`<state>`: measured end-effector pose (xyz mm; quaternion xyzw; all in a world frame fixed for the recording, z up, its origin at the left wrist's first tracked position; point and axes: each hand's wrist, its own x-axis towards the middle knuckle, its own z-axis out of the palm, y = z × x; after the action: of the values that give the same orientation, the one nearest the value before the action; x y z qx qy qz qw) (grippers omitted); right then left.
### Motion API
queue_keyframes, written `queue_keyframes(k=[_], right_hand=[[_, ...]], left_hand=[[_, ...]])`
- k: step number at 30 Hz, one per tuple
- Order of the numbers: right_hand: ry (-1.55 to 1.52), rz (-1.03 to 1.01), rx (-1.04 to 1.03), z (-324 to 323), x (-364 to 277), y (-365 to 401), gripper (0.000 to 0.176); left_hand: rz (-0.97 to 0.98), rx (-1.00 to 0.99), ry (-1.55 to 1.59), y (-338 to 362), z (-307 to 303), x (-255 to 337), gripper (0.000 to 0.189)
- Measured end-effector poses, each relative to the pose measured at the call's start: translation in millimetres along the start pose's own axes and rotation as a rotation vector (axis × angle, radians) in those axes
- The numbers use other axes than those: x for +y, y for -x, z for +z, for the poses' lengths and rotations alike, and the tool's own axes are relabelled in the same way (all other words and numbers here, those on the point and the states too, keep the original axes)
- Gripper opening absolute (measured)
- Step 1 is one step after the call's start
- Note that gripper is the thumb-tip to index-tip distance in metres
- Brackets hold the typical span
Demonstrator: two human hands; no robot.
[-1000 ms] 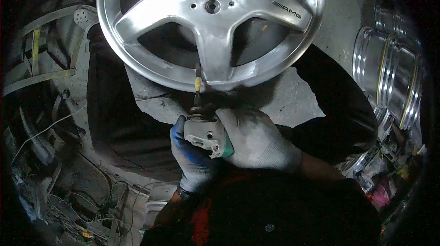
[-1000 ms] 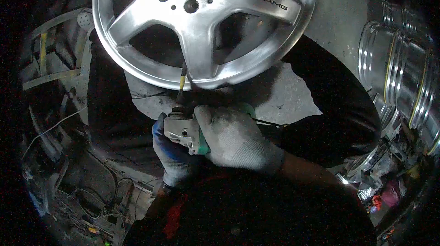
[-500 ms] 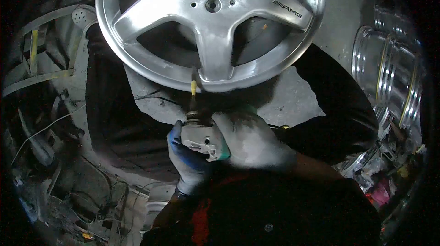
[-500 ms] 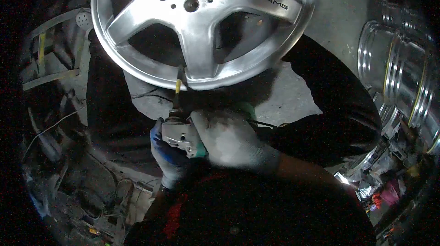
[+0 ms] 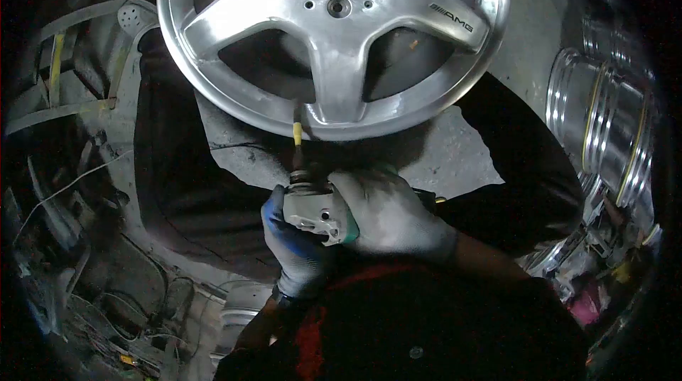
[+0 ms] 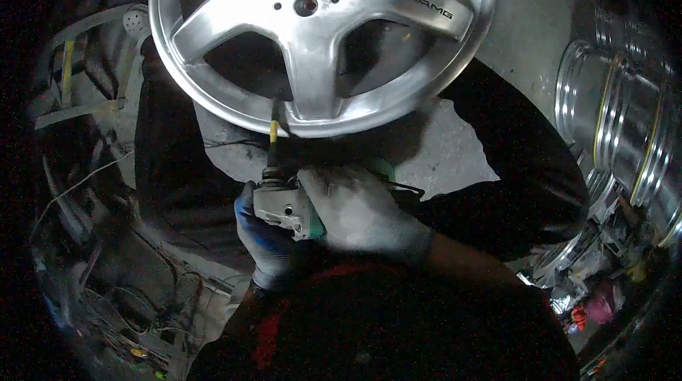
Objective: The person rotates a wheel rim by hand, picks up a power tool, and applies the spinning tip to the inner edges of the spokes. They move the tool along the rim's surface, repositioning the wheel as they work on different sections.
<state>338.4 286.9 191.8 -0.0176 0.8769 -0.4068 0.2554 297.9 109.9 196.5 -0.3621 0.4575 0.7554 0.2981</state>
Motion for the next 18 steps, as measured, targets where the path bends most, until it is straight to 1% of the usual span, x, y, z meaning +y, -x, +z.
queue_keyframes(k=[2, 4, 6, 8, 9, 11, 12, 14, 15, 17, 18], right_hand=[[0.019, -0.007, 0.03, 4, 7, 7, 0.067], [0.036, -0.015, 0.059, 2, 9, 14, 0.066], [0.168, -0.036, 0.106, -5, 7, 18, 0.064], [0.162, -0.044, 0.109, -14, 6, 19, 0.064], [0.154, -0.046, 0.114, -16, 5, 17, 0.063], [0.139, -0.05, 0.098, -18, 4, 15, 0.062], [0.124, -0.054, 0.084, -18, 4, 15, 0.061], [0.167, -0.074, 0.101, -9, 7, 17, 0.059], [0.208, -0.095, 0.12, -5, 8, 18, 0.058], [0.195, -0.1, 0.109, 1, 7, 16, 0.057], [0.185, -0.105, 0.099, 3, 5, 14, 0.057]], left_hand=[[-0.121, 0.081, 0.165, -1, 8, -7, 0.042], [-0.107, 0.056, 0.153, -1, 16, -12, 0.042], [-0.091, 0.033, 0.138, -2, 20, -16, 0.042], [-0.064, -0.049, 0.176, -3, 19, -19, 0.042], [-0.063, -0.048, 0.178, -4, 15, -21, 0.042], [-0.004, -0.146, 0.09, -4, 6, -26, 0.046], [-0.006, -0.145, 0.091, -4, 4, -28, 0.046], [0.051, -0.075, -0.031, -3, 4, -28, 0.04], [0.05, -0.074, -0.032, -1, 4, -27, 0.04], [-0.073, 0.087, 0.16, 4, 14, -17, 0.04], [-0.07, 0.087, 0.158, 3, 10, -17, 0.04]])
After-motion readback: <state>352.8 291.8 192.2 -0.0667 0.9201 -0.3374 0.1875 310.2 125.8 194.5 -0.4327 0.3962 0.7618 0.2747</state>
